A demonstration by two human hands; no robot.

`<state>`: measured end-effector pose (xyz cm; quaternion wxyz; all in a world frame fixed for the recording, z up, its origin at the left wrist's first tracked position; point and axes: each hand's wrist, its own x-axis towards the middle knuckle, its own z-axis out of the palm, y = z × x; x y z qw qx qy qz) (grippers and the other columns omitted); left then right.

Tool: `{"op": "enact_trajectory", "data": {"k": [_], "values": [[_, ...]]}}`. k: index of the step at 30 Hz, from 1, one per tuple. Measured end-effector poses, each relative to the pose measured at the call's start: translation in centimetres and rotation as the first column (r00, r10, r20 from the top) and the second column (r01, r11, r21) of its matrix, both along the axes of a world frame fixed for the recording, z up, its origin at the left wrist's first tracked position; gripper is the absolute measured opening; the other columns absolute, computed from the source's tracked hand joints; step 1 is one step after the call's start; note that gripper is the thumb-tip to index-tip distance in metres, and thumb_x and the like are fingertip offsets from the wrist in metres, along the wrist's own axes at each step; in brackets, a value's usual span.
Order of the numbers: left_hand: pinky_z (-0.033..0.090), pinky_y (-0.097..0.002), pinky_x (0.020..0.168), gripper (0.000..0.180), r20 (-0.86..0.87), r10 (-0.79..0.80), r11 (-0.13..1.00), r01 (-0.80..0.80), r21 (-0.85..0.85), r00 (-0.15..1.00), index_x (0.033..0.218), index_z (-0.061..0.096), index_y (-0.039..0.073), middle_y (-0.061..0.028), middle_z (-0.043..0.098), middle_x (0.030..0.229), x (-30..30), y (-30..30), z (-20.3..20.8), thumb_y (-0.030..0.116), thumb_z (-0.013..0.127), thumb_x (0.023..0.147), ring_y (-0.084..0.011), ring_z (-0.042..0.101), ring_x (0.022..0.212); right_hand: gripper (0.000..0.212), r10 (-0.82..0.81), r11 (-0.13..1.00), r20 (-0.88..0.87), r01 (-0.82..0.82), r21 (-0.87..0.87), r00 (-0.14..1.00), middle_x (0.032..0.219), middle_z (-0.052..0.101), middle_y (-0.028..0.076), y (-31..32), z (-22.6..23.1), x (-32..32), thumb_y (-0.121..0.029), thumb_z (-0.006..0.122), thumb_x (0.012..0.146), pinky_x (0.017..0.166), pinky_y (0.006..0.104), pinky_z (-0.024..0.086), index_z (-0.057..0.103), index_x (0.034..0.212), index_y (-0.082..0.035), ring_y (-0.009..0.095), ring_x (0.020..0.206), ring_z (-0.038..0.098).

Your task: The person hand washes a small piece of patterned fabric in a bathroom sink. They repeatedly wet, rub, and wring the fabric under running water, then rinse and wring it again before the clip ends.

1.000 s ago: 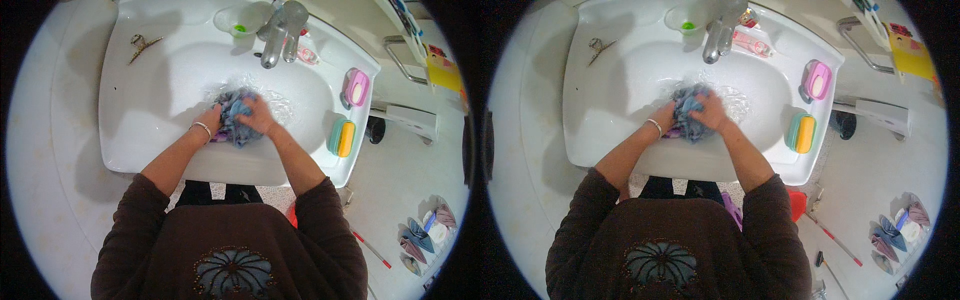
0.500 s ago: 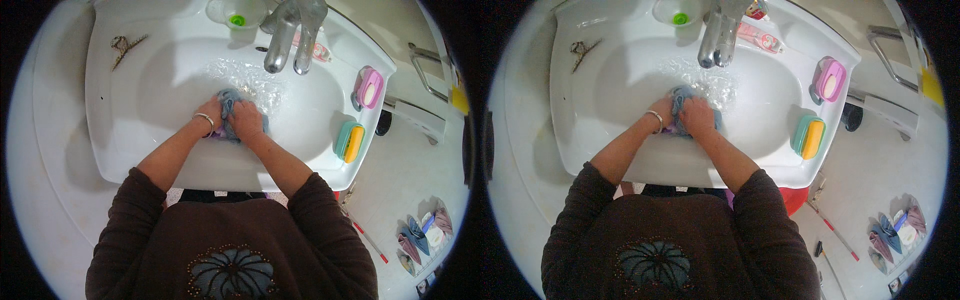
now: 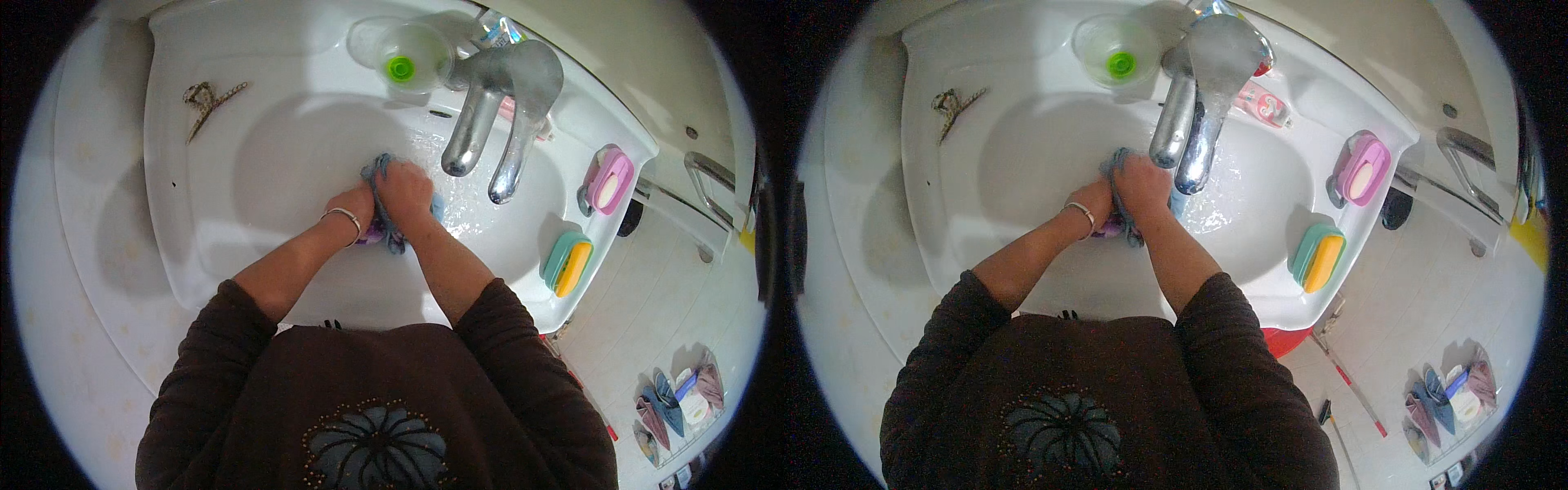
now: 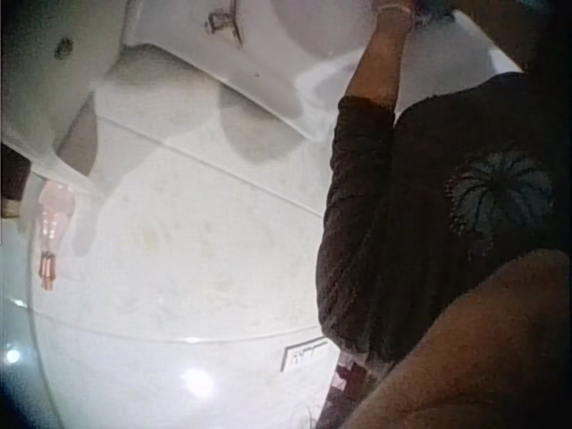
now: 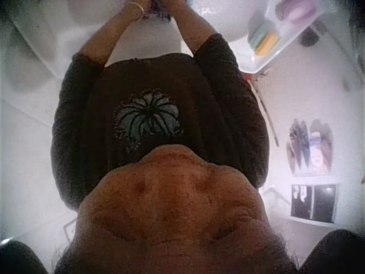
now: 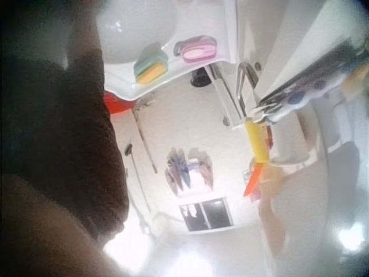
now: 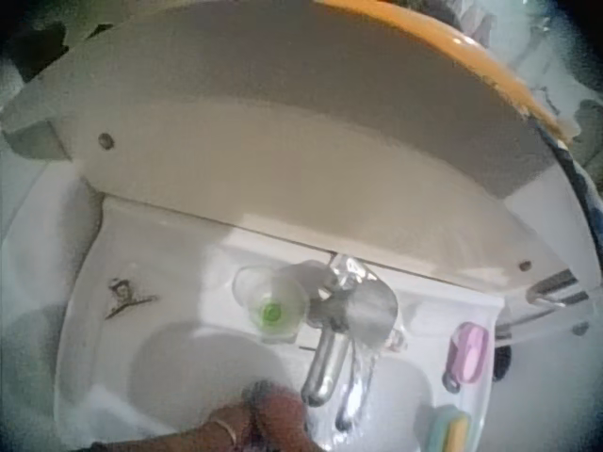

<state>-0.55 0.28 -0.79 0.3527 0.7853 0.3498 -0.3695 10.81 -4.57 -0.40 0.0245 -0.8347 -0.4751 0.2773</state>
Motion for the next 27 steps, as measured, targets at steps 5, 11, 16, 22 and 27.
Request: {"op": "enact_trajectory", "data": {"k": [5, 11, 16, 22, 27], "values": [[0.051, -0.0432, 0.08, 0.022, 0.063, 0.031, 0.996, -0.036, 0.081, 0.998, 0.106, 0.051, 0.002, -0.0212, 0.064, 0.1, -0.1, -0.4, 1.5, 0.015, 0.048, 0.088, -0.0363, 0.063, 0.094, 0.04, -0.013, 0.986, -0.081, -0.001, -0.168, 0.997, 0.092, 0.064, 0.019, 1.9, 0.5, 0.7, -0.038, 0.046, 0.088, 0.078, 0.0431, 0.049, 0.064, 0.089, -0.003, 0.036, 0.086, 0.062], [0.049, -0.0456, 0.078, 0.026, 0.076, -0.015, 0.986, 0.002, 0.164, 0.997, 0.114, 0.05, 0.01, -0.0181, 0.065, 0.099, -0.8, -0.3, 4.2, 0.015, 0.045, 0.09, -0.0363, 0.063, 0.093, 0.044, -0.178, 0.97, -0.225, 0.209, 0.123, 0.958, 0.113, 0.058, 0.023, -1.9, -0.3, 6.3, -0.041, 0.04, 0.093, 0.09, 0.0423, 0.044, 0.064, 0.102, -0.005, 0.036, 0.106, 0.055], [0.048, -0.0463, 0.075, 0.029, 0.319, -0.021, 0.944, -0.087, 0.318, 0.948, 0.112, 0.054, 0.01, -0.0181, 0.064, 0.097, -6.1, 1.5, 7.4, 0.008, 0.048, 0.084, -0.0372, 0.061, 0.088, 0.047, -0.257, 0.95, -0.061, 0.264, 0.168, 0.964, 0.11, 0.059, 0.023, -7.9, 5.8, 11.6, -0.038, 0.04, 0.096, 0.09, 0.0424, 0.044, 0.06, 0.102, 0.004, 0.036, 0.101, 0.057], [0.046, -0.0438, 0.08, 0.03, 0.848, 0.1, 0.818, -0.528, 0.228, 0.521, 0.106, 0.058, 0.006, -0.0191, 0.063, 0.098, -8.2, 2.7, 13.9, 0.0, 0.047, 0.079, -0.0389, 0.058, 0.091, 0.05, -0.364, 0.33, -0.904, 0.939, 0.098, 0.222, 0.096, 0.06, 0.011, -9.7, 15.9, 9.0, -0.044, 0.04, 0.096, 0.082, 0.0341, 0.047, 0.054, 0.105, 0.004, 0.021, 0.089, 0.058], [0.047, -0.0354, 0.079, 0.028, 0.889, 0.278, 0.803, -0.596, -0.008, 0.363, 0.108, 0.058, 0.006, -0.0168, 0.063, 0.098, -8.1, 2.1, 18.0, 0.005, 0.052, 0.081, -0.0342, 0.06, 0.088, 0.046, -0.206, 0.127, -0.97, 0.986, 0.105, 0.13, 0.102, 0.056, 0.012, -10.2, 20.2, 10.5, -0.04, 0.042, 0.097, 0.084, 0.0345, 0.046, 0.05, 0.11, 0.003, 0.021, 0.094, 0.056]]}}
